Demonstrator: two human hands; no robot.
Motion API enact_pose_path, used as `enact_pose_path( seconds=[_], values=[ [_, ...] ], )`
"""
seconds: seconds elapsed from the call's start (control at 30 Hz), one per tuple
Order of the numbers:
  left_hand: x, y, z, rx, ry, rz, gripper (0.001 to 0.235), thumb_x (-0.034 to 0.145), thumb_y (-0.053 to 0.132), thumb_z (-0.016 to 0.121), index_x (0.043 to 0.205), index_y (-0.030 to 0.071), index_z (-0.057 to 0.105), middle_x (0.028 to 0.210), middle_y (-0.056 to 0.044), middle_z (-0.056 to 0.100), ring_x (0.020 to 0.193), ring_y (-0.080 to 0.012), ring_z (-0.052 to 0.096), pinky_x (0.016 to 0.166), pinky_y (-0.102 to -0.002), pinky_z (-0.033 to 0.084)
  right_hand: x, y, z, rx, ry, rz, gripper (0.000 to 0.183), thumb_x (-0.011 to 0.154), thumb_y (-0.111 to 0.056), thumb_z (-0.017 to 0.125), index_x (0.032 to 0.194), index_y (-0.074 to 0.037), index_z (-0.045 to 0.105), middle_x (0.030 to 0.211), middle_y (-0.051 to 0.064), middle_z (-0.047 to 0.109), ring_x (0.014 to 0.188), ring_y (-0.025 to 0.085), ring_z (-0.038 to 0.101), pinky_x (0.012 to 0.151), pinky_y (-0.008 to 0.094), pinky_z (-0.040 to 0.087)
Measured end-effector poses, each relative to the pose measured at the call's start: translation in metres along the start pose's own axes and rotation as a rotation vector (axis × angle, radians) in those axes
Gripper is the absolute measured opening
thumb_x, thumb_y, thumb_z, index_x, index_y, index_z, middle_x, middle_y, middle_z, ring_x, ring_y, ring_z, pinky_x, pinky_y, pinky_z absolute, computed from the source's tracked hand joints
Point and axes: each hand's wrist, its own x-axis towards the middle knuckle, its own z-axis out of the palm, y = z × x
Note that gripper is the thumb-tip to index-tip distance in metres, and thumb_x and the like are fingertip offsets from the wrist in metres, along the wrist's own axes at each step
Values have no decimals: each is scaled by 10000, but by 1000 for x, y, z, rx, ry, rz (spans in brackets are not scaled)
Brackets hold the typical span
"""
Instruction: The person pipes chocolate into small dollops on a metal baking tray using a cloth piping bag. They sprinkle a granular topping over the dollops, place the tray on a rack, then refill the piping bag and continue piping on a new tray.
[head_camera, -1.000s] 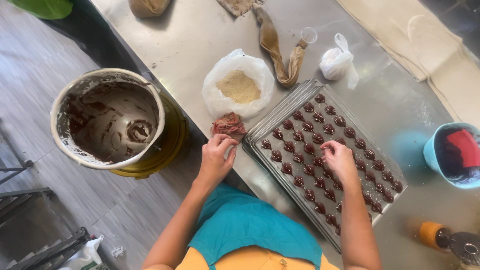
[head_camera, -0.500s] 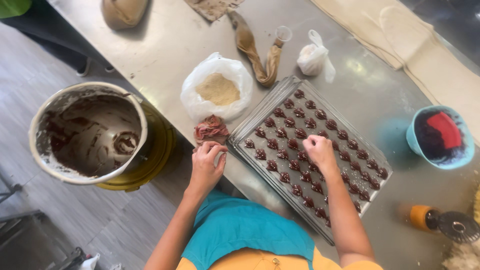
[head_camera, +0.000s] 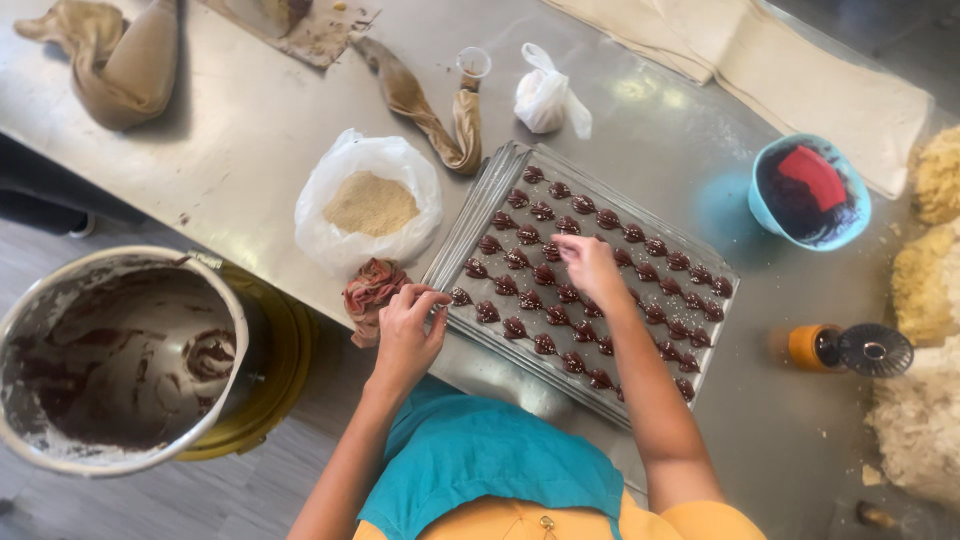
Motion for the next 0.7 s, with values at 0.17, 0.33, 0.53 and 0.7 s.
enact_pose_path(
  seconds=[0.17,0.33,0.53,0.7],
  values=[
    [15,-3,0,-37,-17,63,164,863,113,712,1026,133,717,1088,-61,647,1025,-282,616,844,-429,430,28,-18,27,213,-31,105,198,908,-60,687,1093,-82,756,992,125,793,873,153,786,792,292,623],
    [27,-11,0,-31,-72,91,158,870,110,709,1026,132,720,1087,-65,646,996,-284,613,845,-436,434,36,-5,33,-101,95,77,108,911,-55,723,1012,-21,743,1000,170,774,854,198,749,793,334,624],
    [39,-19,6,-43,-119,113,147,864,107,709,1007,138,721,1082,-59,654,1002,-288,614,834,-438,432,-7,44,-3,-201,136,12,356,893,84,624,1220,-17,723,1101,247,730,953,305,730,872,400,586],
    [48,-17,15,-78,-163,166,151,865,99,707,1010,136,722,1088,-59,655,1019,-284,623,839,-436,430,-51,39,-38,-183,210,338,328,838,10,645,1157,-12,721,1006,209,741,859,340,756,805,406,608]
  ],
)
